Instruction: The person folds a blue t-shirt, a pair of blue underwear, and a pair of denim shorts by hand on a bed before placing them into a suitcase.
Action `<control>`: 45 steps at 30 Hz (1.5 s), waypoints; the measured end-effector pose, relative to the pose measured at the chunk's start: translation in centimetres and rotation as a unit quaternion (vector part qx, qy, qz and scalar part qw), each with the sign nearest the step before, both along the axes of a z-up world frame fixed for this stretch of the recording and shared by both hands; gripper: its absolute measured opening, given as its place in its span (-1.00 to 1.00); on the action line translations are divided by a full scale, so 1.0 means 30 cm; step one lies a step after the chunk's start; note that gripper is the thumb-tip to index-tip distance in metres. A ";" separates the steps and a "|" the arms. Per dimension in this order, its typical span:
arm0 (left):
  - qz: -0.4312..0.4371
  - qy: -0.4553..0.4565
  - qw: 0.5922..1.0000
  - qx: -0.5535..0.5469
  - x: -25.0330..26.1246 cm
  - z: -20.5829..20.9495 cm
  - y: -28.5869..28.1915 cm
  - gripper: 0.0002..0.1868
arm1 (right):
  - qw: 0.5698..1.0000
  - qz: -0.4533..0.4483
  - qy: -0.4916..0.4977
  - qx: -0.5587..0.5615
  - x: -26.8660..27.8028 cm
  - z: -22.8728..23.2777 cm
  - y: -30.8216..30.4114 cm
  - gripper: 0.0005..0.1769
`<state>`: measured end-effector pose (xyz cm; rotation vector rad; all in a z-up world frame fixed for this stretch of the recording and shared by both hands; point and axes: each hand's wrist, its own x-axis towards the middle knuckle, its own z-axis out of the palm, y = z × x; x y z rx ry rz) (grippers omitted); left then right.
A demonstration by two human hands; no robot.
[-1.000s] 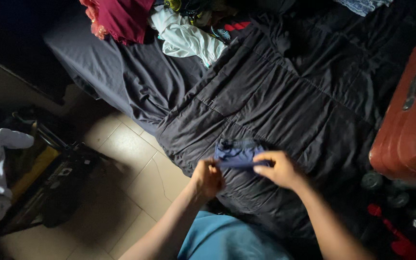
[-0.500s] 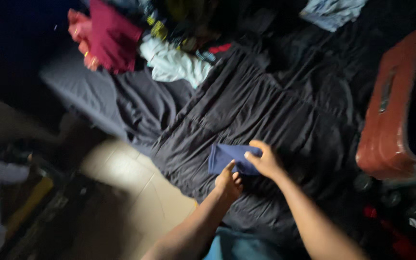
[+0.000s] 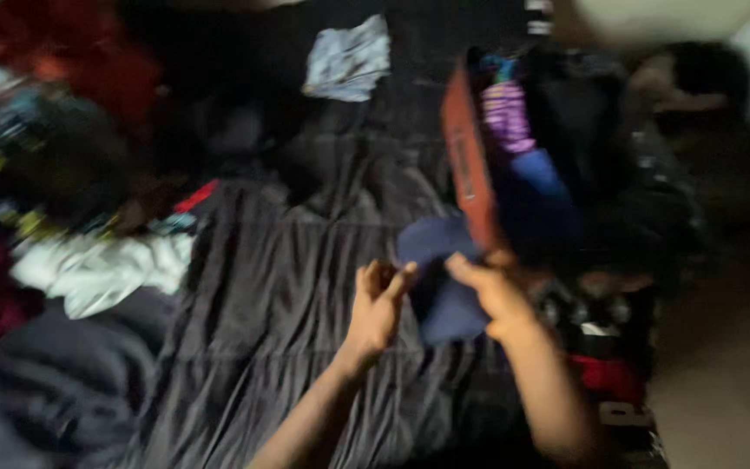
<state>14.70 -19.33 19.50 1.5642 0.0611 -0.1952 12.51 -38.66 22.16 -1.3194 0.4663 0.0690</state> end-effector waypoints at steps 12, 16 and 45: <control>-0.075 0.022 0.996 0.044 0.768 -0.329 -0.361 -0.73 | 0.847 -0.150 -0.126 -0.495 0.372 0.095 -0.548 -0.31; 0.016 -0.105 0.936 0.334 1.276 -0.561 -0.282 -0.67 | 0.833 -0.019 -0.276 -0.478 0.642 -0.207 -0.028 -0.72; 0.065 0.171 0.930 -0.319 0.777 0.221 0.285 -0.56 | 0.692 0.163 0.044 -0.702 0.790 -0.634 0.223 -0.17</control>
